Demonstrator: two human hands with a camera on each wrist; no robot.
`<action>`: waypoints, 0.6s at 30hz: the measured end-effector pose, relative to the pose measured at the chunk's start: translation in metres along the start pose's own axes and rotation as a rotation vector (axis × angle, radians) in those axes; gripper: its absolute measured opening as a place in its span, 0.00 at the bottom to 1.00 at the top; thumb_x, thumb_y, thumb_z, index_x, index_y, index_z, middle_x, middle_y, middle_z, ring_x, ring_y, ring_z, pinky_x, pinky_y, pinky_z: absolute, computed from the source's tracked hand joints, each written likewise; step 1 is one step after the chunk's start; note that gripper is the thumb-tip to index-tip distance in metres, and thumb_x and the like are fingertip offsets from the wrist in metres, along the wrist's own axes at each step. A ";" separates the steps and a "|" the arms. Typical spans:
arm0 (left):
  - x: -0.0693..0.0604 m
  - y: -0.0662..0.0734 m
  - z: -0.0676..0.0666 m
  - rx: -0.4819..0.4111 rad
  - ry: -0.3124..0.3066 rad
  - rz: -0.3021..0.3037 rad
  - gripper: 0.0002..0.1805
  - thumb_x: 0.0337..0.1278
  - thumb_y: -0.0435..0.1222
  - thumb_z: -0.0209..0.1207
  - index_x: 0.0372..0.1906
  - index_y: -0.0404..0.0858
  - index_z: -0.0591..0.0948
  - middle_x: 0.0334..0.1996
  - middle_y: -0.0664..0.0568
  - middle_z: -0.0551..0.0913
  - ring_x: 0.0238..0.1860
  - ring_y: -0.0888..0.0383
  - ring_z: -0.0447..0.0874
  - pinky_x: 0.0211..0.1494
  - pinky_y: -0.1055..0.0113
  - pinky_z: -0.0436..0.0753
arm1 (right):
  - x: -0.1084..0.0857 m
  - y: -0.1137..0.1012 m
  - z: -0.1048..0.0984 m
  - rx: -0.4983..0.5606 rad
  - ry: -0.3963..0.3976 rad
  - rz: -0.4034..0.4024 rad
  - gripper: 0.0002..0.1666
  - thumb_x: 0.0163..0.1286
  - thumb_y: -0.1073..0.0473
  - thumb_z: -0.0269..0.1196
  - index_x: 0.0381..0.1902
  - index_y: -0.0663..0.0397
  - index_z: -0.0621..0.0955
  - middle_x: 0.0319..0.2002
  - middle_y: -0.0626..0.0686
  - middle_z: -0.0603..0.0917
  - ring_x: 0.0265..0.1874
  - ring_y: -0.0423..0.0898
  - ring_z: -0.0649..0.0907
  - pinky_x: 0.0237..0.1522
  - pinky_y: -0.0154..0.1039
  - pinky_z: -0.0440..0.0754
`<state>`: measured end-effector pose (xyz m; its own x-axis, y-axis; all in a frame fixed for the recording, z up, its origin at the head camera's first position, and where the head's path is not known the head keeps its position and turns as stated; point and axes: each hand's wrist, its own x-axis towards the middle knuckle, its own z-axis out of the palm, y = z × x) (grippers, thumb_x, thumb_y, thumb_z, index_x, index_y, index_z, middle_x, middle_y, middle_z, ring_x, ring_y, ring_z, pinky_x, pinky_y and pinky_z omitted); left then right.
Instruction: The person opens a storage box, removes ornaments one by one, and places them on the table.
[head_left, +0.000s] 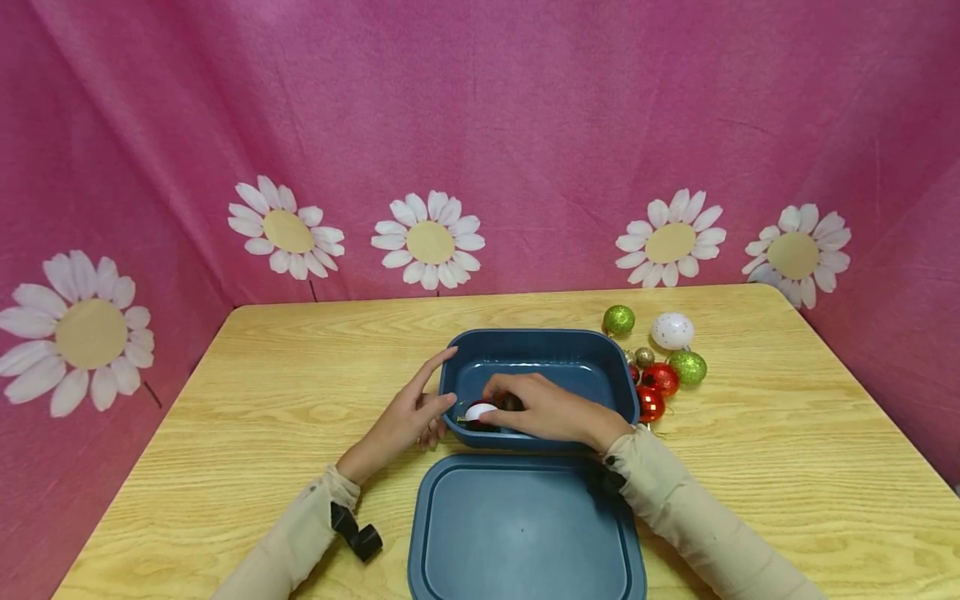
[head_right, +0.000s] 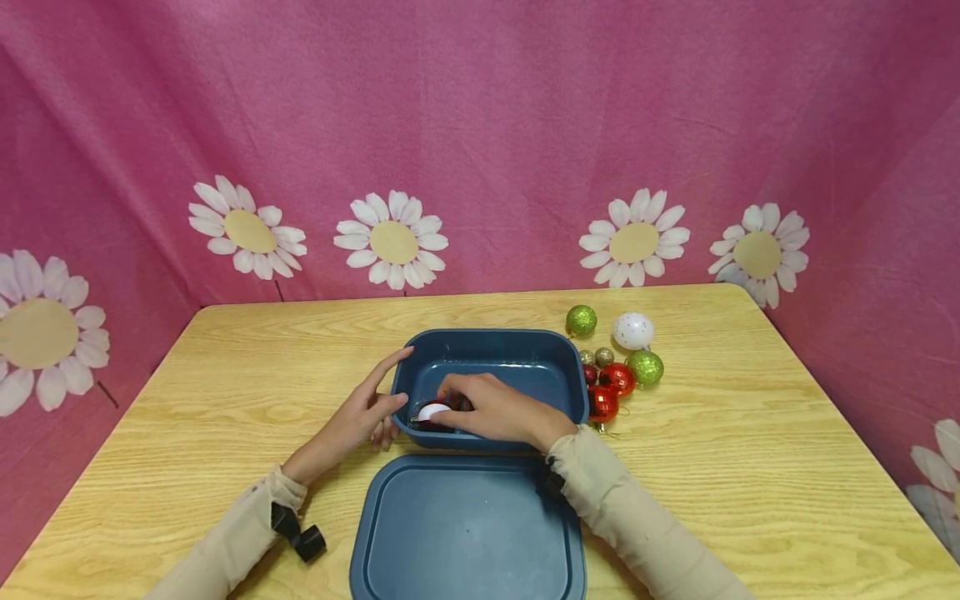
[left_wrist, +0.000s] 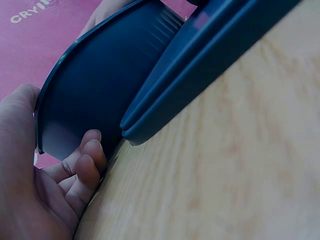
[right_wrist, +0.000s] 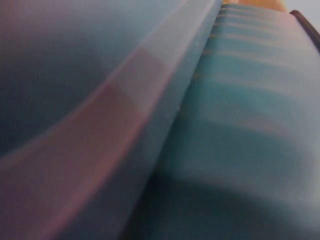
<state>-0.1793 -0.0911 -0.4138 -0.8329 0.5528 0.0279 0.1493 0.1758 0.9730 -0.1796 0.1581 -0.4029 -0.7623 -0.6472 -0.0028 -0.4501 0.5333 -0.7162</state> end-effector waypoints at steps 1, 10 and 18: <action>0.000 0.000 0.000 0.001 0.001 0.000 0.33 0.76 0.35 0.50 0.79 0.53 0.54 0.20 0.31 0.76 0.18 0.40 0.75 0.17 0.66 0.75 | 0.000 0.000 0.000 0.006 0.007 0.009 0.16 0.73 0.46 0.61 0.52 0.46 0.79 0.40 0.41 0.84 0.36 0.39 0.82 0.40 0.36 0.82; -0.001 0.002 0.000 0.009 0.006 -0.012 0.33 0.76 0.35 0.50 0.79 0.53 0.54 0.22 0.30 0.78 0.19 0.37 0.75 0.18 0.65 0.76 | -0.001 -0.002 -0.001 0.008 0.031 0.018 0.17 0.73 0.47 0.62 0.53 0.49 0.79 0.44 0.45 0.85 0.42 0.38 0.83 0.46 0.38 0.81; 0.000 0.003 0.001 0.005 0.004 -0.005 0.33 0.76 0.35 0.50 0.79 0.53 0.54 0.21 0.29 0.77 0.19 0.36 0.75 0.17 0.65 0.76 | 0.000 0.000 0.000 -0.002 0.018 0.004 0.20 0.72 0.47 0.63 0.55 0.49 0.79 0.43 0.45 0.86 0.40 0.38 0.83 0.44 0.37 0.82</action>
<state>-0.1782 -0.0903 -0.4110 -0.8358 0.5485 0.0236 0.1473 0.1826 0.9721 -0.1794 0.1585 -0.4024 -0.7722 -0.6353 0.0065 -0.4480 0.5372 -0.7146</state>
